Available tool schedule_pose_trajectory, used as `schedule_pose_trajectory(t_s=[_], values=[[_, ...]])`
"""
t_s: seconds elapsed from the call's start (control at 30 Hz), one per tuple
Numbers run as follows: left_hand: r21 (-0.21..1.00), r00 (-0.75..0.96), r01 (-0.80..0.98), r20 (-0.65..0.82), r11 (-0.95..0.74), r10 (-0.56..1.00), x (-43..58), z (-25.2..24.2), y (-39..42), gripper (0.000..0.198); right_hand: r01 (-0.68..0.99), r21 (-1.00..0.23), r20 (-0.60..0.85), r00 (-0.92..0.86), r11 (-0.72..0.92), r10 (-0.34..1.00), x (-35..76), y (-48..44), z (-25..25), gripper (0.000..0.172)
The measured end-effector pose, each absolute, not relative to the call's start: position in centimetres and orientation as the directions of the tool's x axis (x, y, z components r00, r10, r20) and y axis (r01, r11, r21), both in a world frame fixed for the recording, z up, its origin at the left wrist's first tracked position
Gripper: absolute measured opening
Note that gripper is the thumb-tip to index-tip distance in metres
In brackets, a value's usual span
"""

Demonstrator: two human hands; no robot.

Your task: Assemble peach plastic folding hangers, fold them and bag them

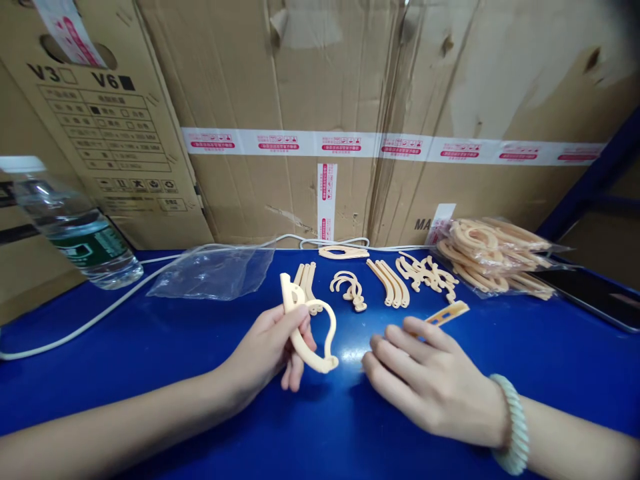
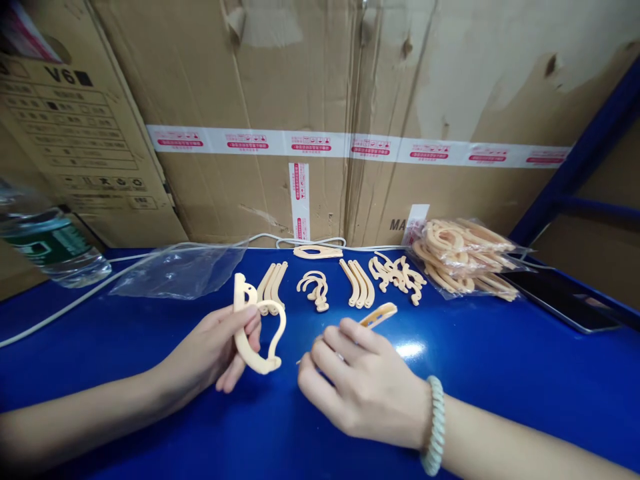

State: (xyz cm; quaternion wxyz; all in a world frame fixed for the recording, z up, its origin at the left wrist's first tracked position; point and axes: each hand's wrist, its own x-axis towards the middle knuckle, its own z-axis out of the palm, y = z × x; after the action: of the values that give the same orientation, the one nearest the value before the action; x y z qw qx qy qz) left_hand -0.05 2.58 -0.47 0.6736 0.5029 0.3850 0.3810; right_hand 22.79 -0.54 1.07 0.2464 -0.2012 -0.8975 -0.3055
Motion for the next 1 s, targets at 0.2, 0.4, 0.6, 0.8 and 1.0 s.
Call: schedule_pose_trajectory(t_s=[0.2,0.4,0.6,0.8,1.0], values=[[0.969,0.472,-0.145,-0.112,0.202,0.875,-0.1,-0.6,2.6,0.044,0.631,0.336,0.564,-0.729,0.699,0.388,26.4,2.9,2.4,0.031],[0.965,0.475,-0.170,-0.096,0.198,0.875,-0.2,-0.8,2.6,0.043,0.648,0.131,0.479,-0.704,0.751,0.524,28.1,6.1,1.1,0.035],[0.963,0.477,-0.176,-0.097,0.203,0.874,-0.1,-0.6,2.6,0.043,0.594,-0.133,0.405,-0.698,0.793,0.591,28.2,6.5,0.3,0.029],[0.968,0.479,-0.146,-0.112,0.205,0.871,0.0,-0.4,2.6,0.043,0.645,-0.002,0.336,-0.719,0.764,0.608,28.1,6.5,0.4,0.027],[0.974,0.479,-0.125,-0.109,0.191,0.871,-0.1,-0.4,2.6,0.044,0.667,-0.010,0.388,-0.684,0.745,0.618,28.6,6.8,0.1,0.028]])
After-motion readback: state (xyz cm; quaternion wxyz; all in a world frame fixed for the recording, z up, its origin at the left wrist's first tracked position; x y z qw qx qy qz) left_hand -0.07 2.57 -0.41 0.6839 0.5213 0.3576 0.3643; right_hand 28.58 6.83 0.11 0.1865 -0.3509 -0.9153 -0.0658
